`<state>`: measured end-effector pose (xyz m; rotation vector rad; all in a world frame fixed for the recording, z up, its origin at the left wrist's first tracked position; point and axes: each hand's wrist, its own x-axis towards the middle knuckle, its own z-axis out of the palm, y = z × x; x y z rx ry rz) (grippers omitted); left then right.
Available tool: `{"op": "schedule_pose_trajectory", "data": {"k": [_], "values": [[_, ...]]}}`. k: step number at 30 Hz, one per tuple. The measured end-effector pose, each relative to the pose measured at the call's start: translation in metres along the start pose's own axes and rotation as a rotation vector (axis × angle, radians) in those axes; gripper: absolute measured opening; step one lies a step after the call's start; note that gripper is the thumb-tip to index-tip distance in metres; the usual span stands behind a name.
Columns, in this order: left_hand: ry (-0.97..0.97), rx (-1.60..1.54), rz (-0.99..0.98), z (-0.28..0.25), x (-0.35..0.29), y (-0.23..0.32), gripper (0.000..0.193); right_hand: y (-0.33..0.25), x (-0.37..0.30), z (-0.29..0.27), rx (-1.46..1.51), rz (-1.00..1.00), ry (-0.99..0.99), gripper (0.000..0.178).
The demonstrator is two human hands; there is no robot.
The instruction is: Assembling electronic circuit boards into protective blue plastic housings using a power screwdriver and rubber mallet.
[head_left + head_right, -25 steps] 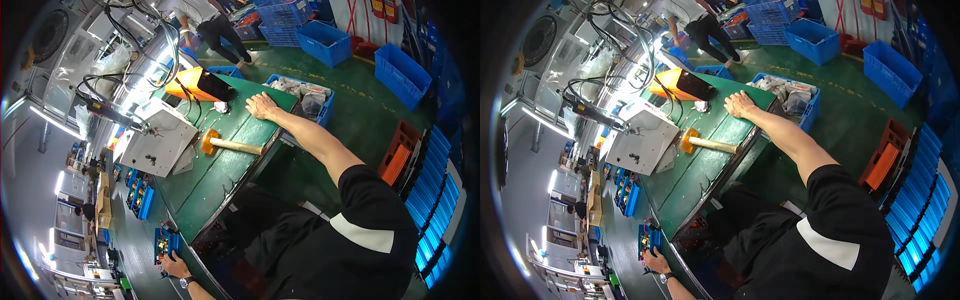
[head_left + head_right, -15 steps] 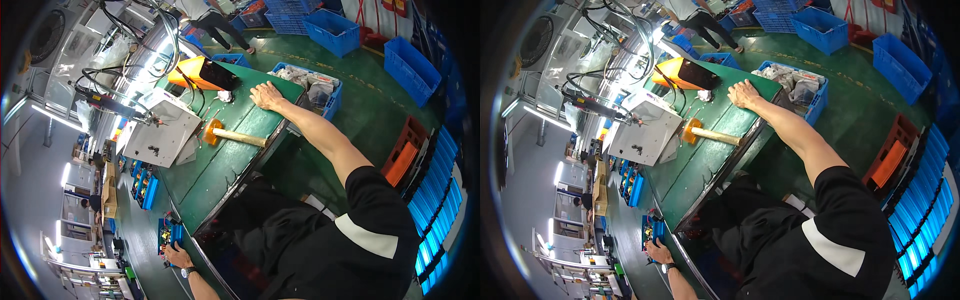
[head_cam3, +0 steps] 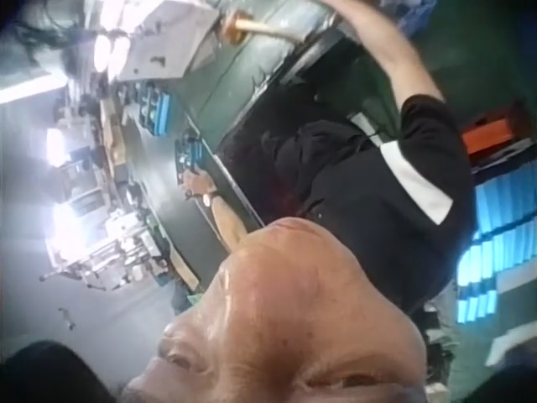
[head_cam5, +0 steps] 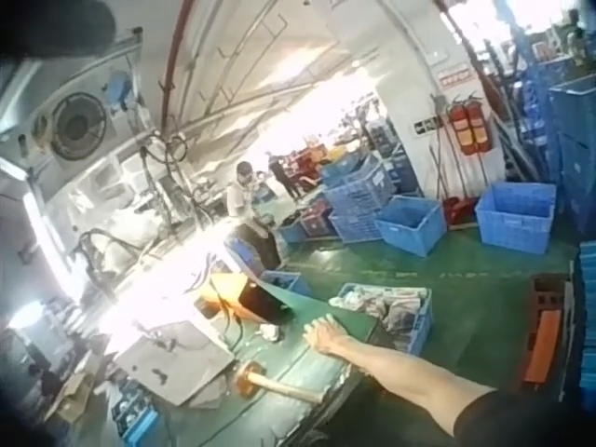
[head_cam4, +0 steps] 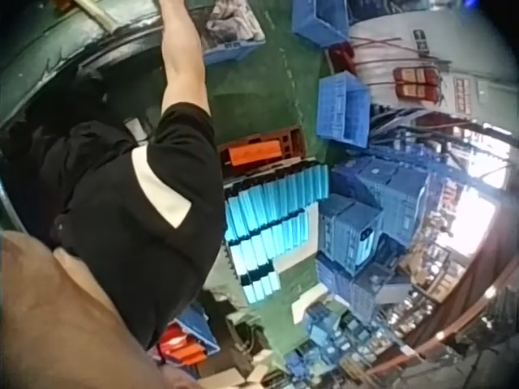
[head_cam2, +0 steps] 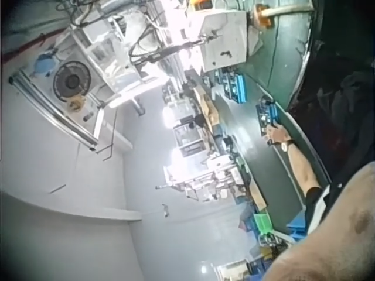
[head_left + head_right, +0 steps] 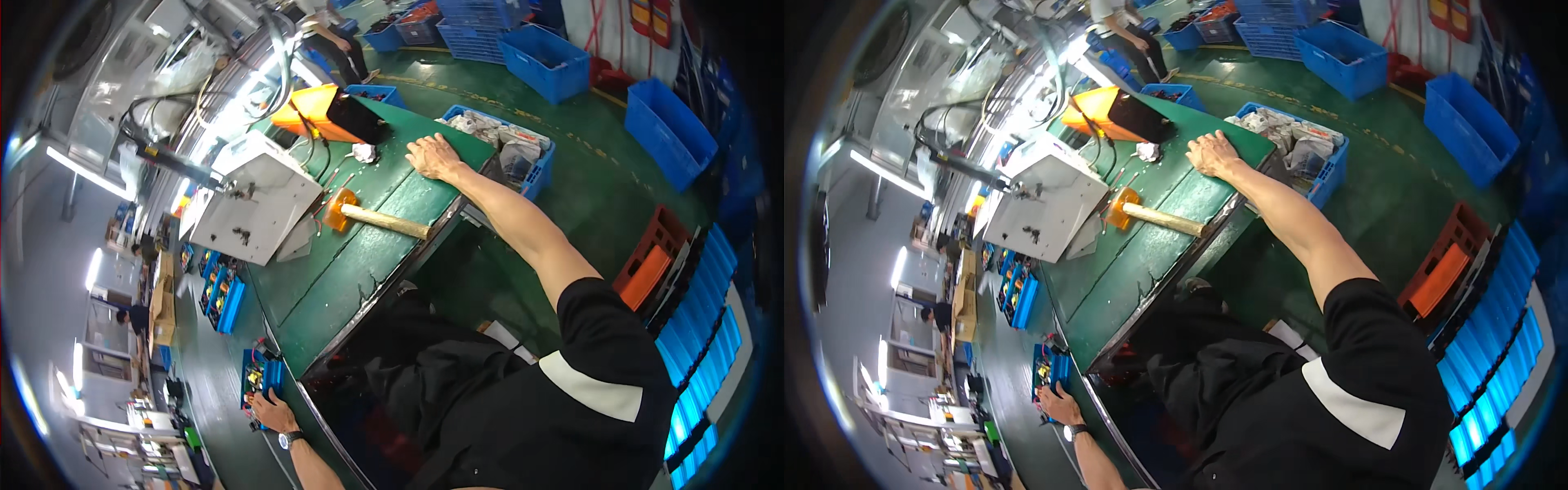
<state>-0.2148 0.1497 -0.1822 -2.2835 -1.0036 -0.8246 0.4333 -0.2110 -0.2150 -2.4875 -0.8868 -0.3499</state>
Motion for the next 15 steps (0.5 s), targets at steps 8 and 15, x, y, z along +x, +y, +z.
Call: {"op": "schedule_pose_trajectory", "data": {"k": [8,15], "values": [[-0.138,-0.010,-0.042,-0.002,0.008,0.012,0.032,-0.010,0.002,-0.011,-0.069,-0.054,0.013,0.046],[-0.411,0.012,-0.198,-0.041,0.036,0.057,0.031,-0.019,0.008,-0.007,-0.062,-0.101,0.000,0.048]]}}
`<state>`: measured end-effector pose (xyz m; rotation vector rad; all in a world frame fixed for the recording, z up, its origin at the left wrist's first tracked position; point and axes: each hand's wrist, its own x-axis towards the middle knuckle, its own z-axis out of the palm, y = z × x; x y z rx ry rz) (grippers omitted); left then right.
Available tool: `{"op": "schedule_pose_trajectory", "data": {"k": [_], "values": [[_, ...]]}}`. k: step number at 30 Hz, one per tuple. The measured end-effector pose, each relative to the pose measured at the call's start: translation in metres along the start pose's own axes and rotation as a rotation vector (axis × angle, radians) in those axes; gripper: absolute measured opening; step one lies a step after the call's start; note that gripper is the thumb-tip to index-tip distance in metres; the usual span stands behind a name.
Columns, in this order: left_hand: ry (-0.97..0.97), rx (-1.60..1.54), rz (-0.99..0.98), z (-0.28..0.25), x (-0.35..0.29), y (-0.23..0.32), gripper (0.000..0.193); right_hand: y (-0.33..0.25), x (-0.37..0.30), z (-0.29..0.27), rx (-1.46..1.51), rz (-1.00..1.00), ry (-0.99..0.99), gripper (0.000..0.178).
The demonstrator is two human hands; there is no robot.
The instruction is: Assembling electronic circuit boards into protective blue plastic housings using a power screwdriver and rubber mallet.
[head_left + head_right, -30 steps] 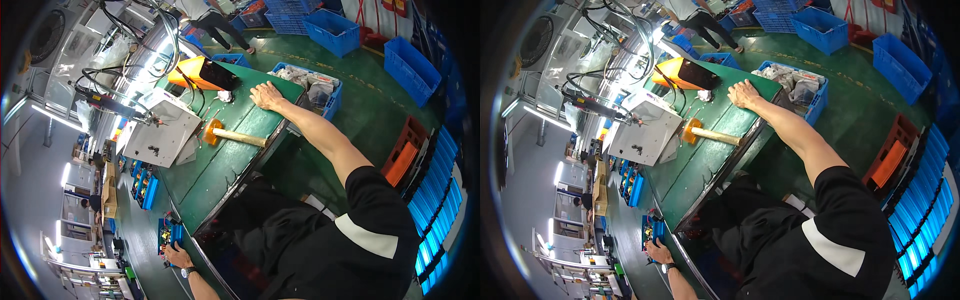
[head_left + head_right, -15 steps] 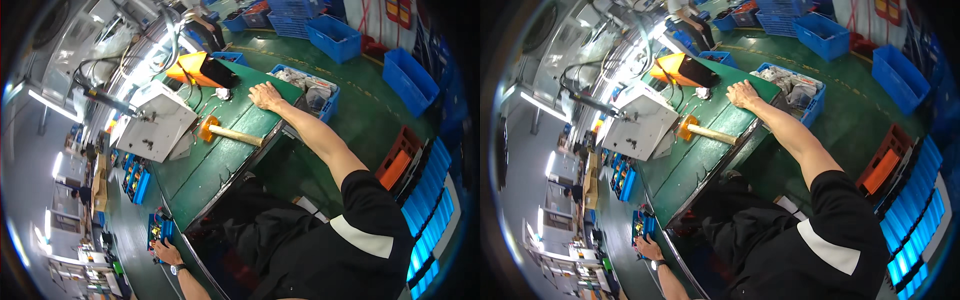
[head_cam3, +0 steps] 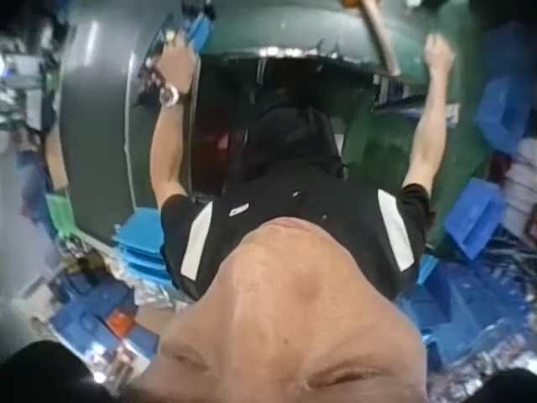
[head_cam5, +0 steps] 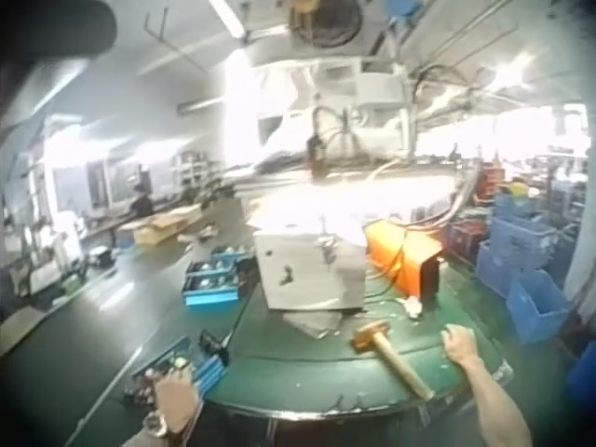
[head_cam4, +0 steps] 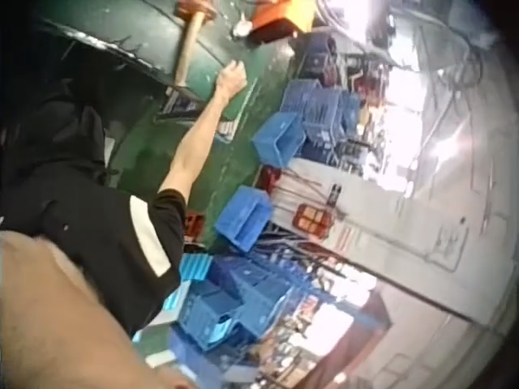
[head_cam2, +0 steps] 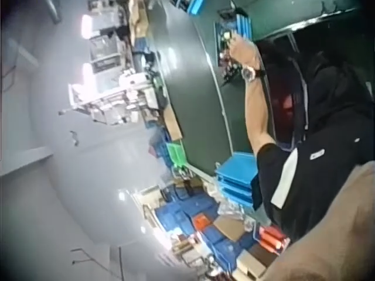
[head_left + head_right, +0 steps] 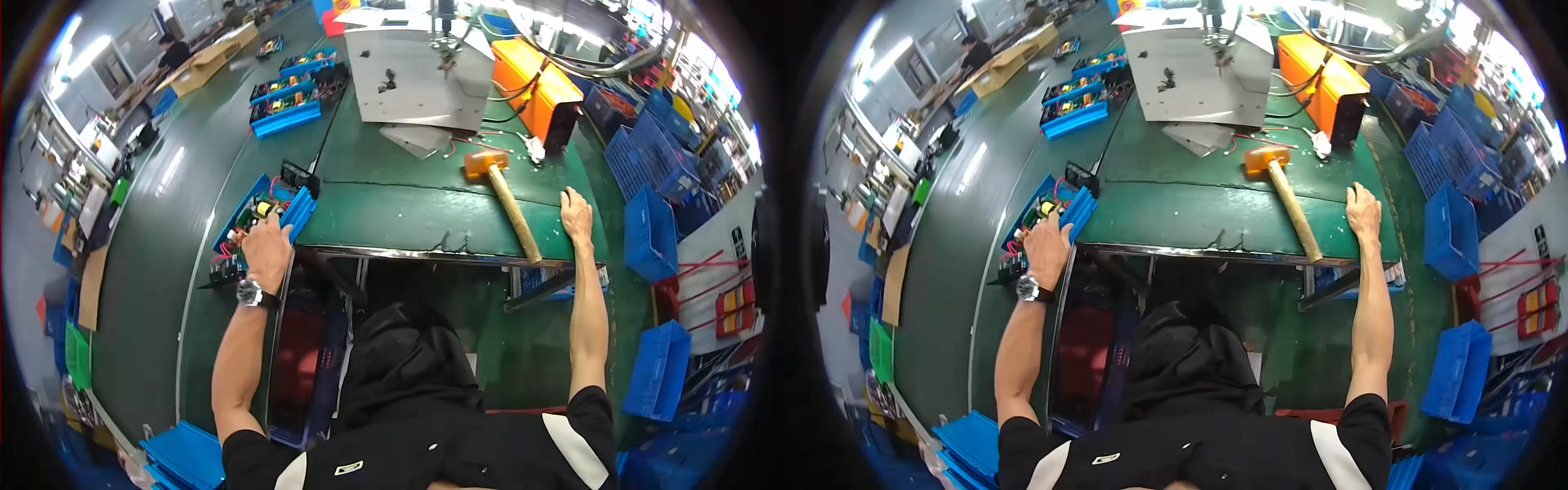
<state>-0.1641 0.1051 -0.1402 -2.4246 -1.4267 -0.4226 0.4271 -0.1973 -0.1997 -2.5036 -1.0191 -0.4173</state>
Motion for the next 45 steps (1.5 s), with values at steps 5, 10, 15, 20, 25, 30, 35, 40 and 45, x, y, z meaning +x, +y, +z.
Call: {"op": "schedule_pose_trajectory", "data": {"k": [5,10,15,20,25,30,35,40,45], "values": [[-0.010,-0.356,-0.150,-0.054,0.063,-0.015,0.050,0.035,-0.005,0.007,-0.052,0.036,0.039,0.046],[-0.391,-0.275,-0.109,0.039,0.125,-0.112,0.087,0.012,0.005,0.006,0.069,-0.009,0.118,0.044],[-0.591,-0.319,-0.011,0.096,0.160,-0.111,0.084,0.013,0.000,0.009,-0.004,-0.002,0.090,0.039],[-0.722,-0.766,-0.158,0.112,0.169,-0.134,0.074,0.015,-0.009,0.009,0.052,0.071,0.132,0.035],[-0.849,-0.982,-0.226,0.106,0.168,-0.097,0.058,0.024,-0.022,0.010,0.057,0.097,0.095,0.033],[-0.617,-0.525,-0.166,0.110,0.159,-0.137,0.087,0.003,-0.007,0.015,0.109,0.061,0.086,0.033],[-0.630,-0.473,-0.131,0.088,0.142,-0.102,0.088,0.014,-0.012,0.016,0.095,0.075,0.082,0.032],[-0.460,-0.232,0.029,0.087,0.132,-0.101,0.080,0.022,-0.012,0.018,0.101,0.042,0.196,0.028],[-0.268,-0.454,-0.142,0.090,0.097,-0.126,0.084,-0.002,-0.002,0.012,0.140,0.025,0.137,0.029]]}}
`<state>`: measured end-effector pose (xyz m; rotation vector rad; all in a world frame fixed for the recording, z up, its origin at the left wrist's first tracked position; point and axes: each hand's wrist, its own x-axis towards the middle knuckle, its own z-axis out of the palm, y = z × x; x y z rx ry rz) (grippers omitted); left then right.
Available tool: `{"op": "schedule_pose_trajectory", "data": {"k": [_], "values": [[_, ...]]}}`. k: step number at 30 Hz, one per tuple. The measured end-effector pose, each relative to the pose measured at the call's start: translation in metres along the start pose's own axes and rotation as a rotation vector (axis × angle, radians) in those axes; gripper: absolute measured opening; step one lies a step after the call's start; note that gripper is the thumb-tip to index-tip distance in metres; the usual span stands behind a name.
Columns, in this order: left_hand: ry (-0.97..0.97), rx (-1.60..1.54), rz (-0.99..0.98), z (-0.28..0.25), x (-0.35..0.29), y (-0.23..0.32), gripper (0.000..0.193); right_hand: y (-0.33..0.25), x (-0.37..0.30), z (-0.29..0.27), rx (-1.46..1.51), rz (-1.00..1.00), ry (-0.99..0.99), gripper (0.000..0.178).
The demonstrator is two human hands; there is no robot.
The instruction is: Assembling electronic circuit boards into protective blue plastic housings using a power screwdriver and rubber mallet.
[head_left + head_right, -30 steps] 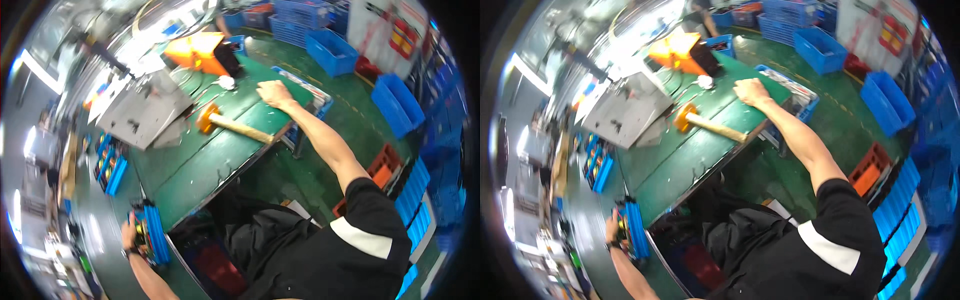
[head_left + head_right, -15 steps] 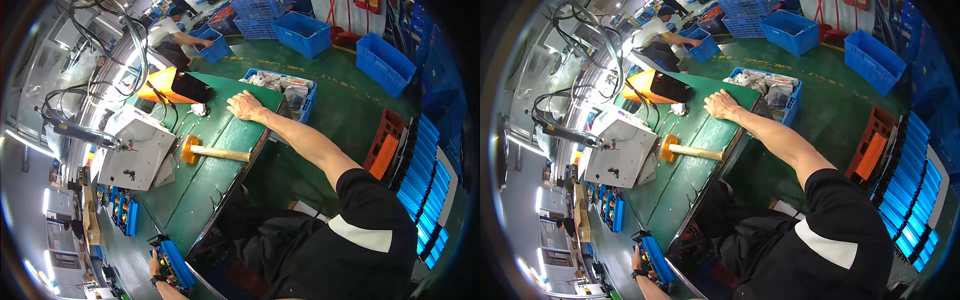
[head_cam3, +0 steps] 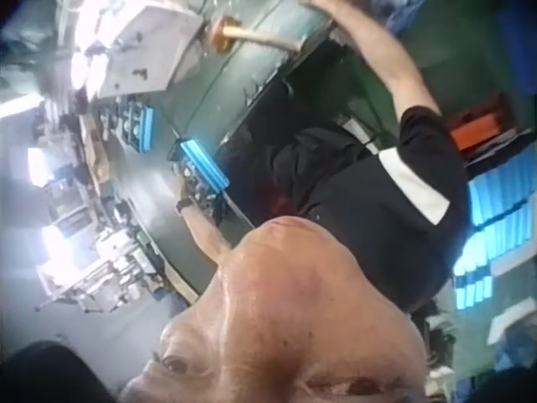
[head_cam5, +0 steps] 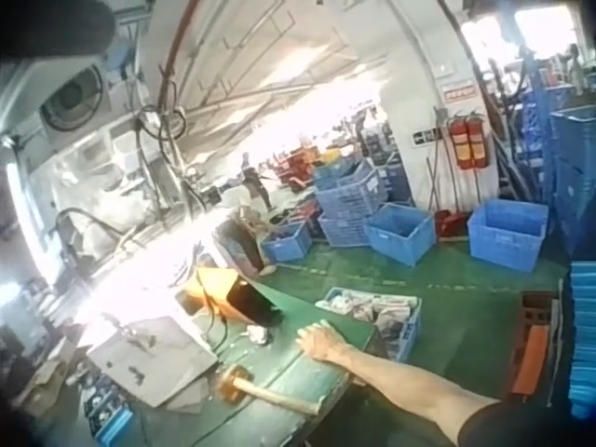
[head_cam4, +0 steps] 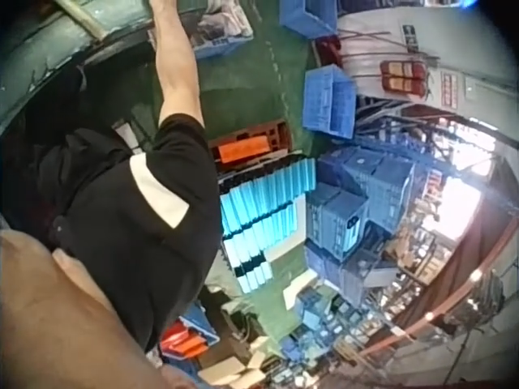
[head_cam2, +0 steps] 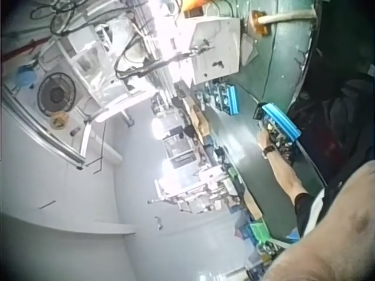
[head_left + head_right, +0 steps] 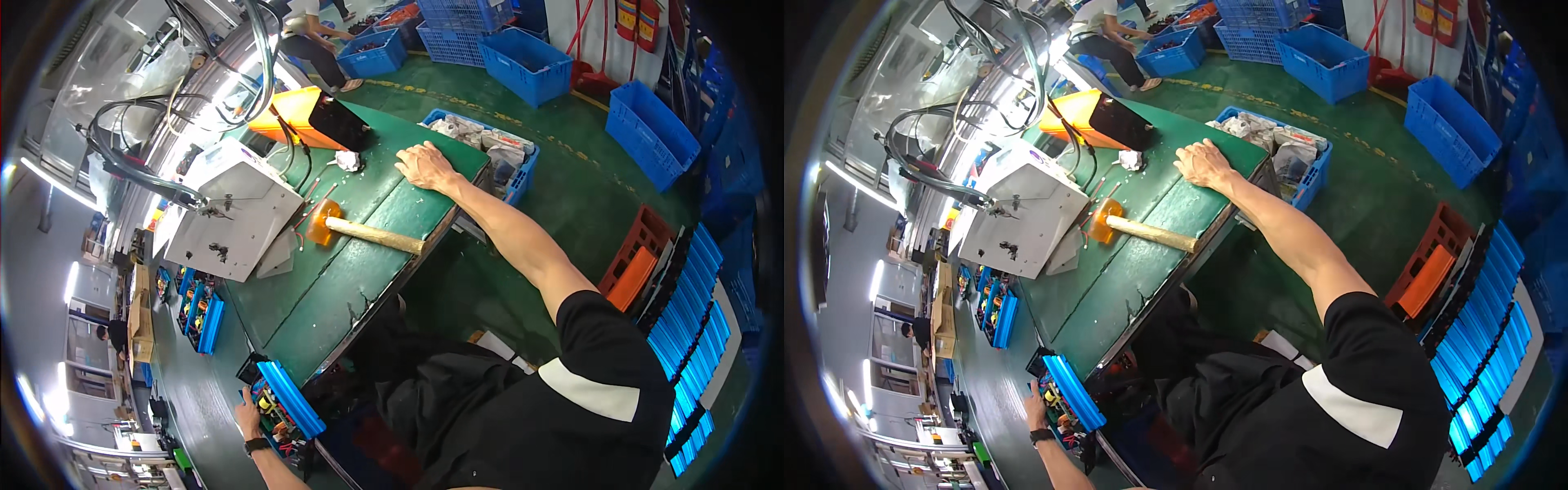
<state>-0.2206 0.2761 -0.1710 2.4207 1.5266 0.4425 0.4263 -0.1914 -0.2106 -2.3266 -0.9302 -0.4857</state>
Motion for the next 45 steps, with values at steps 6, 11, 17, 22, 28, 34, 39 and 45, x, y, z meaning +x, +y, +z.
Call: {"op": "schedule_pose_trajectory", "data": {"k": [6,11,17,22,28,34,39,45], "values": [[-0.062,-0.377,-0.130,-0.025,-0.041,0.131,0.080,0.018,-0.006,-0.026,0.290,0.200,-0.011,0.034],[-0.063,-0.722,0.063,-0.028,-0.051,0.210,0.075,-0.156,-0.033,-0.085,0.821,0.066,0.038,0.037],[0.195,-0.676,0.137,0.026,-0.052,0.306,0.061,-0.273,-0.072,-0.048,0.874,0.062,-0.346,0.095],[0.395,-0.582,0.325,0.031,-0.085,0.347,0.054,-0.274,-0.065,-0.049,1.135,0.082,-0.327,0.065],[0.650,-0.765,0.511,0.046,-0.079,0.323,0.048,-0.284,-0.077,-0.037,1.061,-0.074,-0.150,0.067],[0.631,-0.771,0.633,-0.009,-0.093,0.301,0.058,-0.287,-0.071,-0.033,0.990,-0.139,-0.188,0.069],[0.399,-0.071,1.063,-0.127,-0.127,0.356,0.119,-0.283,-0.068,-0.031,0.985,-0.114,-0.222,0.068],[-0.185,0.365,1.167,-0.118,-0.084,0.389,0.076,-0.296,-0.071,-0.032,0.982,-0.095,-0.256,0.070]]}}
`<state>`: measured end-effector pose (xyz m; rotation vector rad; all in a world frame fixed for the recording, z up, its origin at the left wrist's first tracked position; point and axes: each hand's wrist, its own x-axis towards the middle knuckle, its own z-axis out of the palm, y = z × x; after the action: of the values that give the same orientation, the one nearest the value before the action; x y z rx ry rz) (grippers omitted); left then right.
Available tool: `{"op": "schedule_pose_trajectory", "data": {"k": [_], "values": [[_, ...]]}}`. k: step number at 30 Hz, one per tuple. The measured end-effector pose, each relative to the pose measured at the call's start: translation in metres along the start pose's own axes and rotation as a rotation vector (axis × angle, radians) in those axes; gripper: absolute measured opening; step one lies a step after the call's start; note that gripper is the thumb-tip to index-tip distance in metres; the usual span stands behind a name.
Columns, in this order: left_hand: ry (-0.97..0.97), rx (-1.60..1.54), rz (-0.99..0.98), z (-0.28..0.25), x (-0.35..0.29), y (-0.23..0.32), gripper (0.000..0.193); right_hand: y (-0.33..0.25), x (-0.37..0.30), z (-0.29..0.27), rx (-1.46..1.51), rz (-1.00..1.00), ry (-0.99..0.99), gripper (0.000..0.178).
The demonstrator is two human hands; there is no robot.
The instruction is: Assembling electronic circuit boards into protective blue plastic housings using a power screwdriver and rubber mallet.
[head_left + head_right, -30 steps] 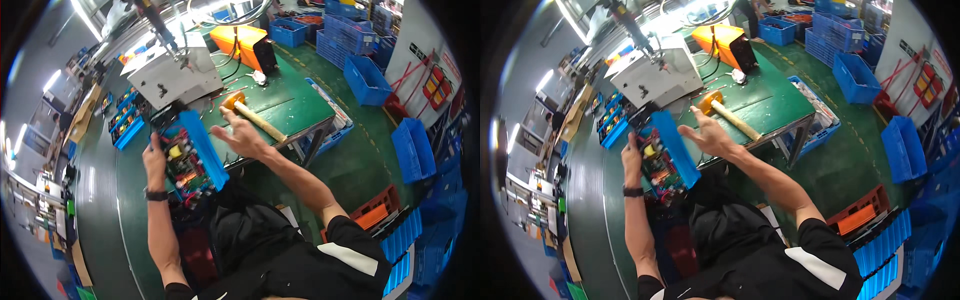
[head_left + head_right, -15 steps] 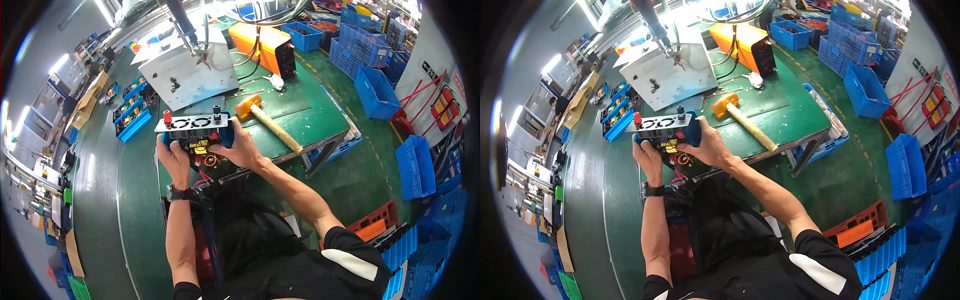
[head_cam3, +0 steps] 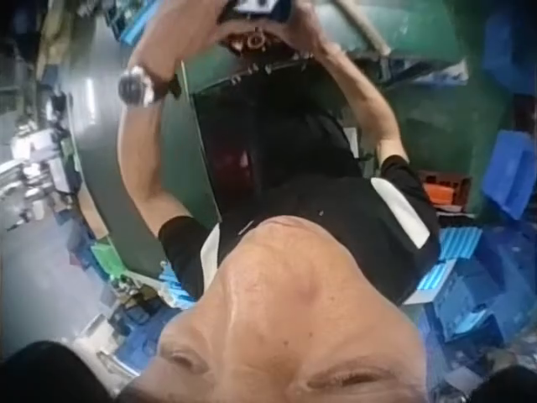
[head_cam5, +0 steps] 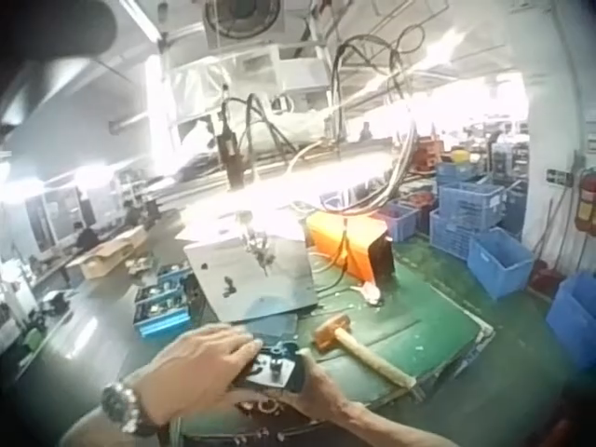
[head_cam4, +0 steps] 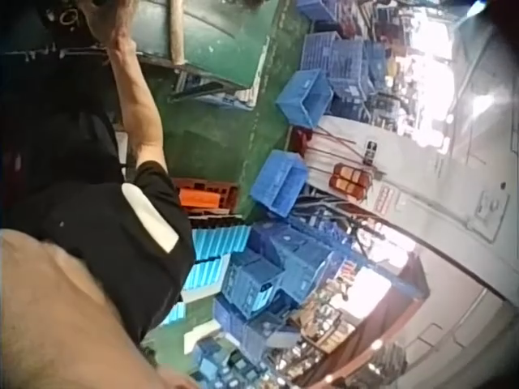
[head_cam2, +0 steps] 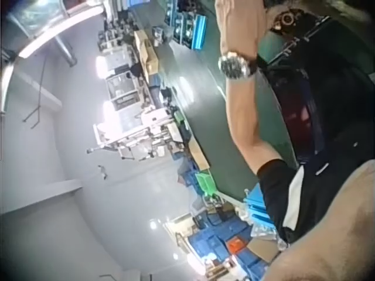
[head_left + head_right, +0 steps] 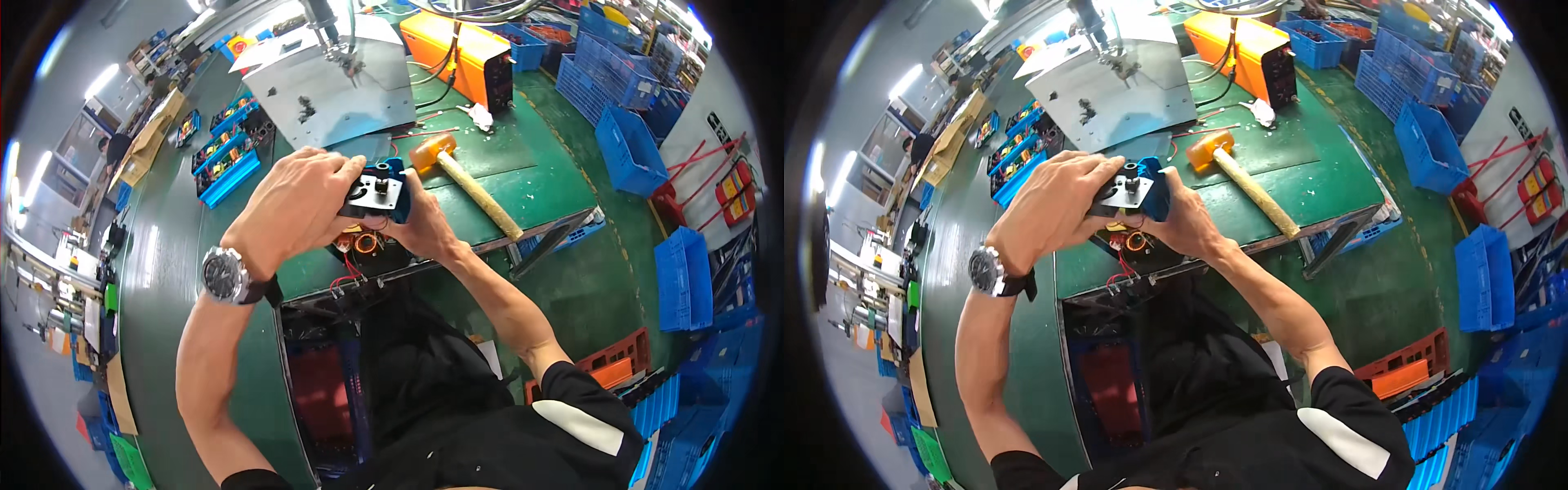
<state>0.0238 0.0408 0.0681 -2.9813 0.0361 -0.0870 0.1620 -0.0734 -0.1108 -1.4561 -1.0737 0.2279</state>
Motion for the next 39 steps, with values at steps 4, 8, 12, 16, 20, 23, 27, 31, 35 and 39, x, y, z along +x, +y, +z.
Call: {"op": "schedule_pose_trajectory", "data": {"k": [4,8,12,16,20,23,27,31,35,39], "values": [[0.112,-0.045,-0.002,0.002,-0.001,0.004,0.063,0.002,-0.005,-0.009,-0.026,0.034,-0.010,0.072],[0.327,-0.091,-0.049,0.017,-0.011,0.001,0.066,0.001,-0.003,-0.010,0.006,0.063,-0.035,0.077],[0.219,-0.010,-0.072,0.023,0.008,-0.002,0.056,0.024,-0.007,-0.010,0.022,-0.083,-0.012,0.099],[0.110,-0.016,-0.062,0.008,0.025,-0.004,0.056,0.045,-0.010,-0.024,0.172,-0.014,-0.186,0.098],[0.117,-0.009,-0.105,0.013,0.032,-0.018,0.052,0.036,-0.005,-0.022,0.108,0.116,-0.246,0.086],[0.287,0.038,-0.160,0.030,0.028,-0.012,0.052,0.042,-0.009,-0.022,0.092,0.097,-0.256,0.084],[0.309,0.193,-0.144,0.047,0.019,0.002,0.054,0.042,-0.014,-0.020,0.062,0.059,-0.232,0.078],[0.403,0.178,-0.166,0.055,0.011,0.015,0.054,0.046,-0.015,-0.020,0.032,0.108,-0.261,0.075],[0.409,0.086,-0.166,0.052,0.007,0.012,0.055,0.059,-0.021,-0.014,0.041,-0.011,-0.156,0.070],[0.362,0.099,-0.202,0.063,0.004,0.015,0.060,0.049,-0.021,-0.015,0.039,-0.005,-0.205,0.068]]}}
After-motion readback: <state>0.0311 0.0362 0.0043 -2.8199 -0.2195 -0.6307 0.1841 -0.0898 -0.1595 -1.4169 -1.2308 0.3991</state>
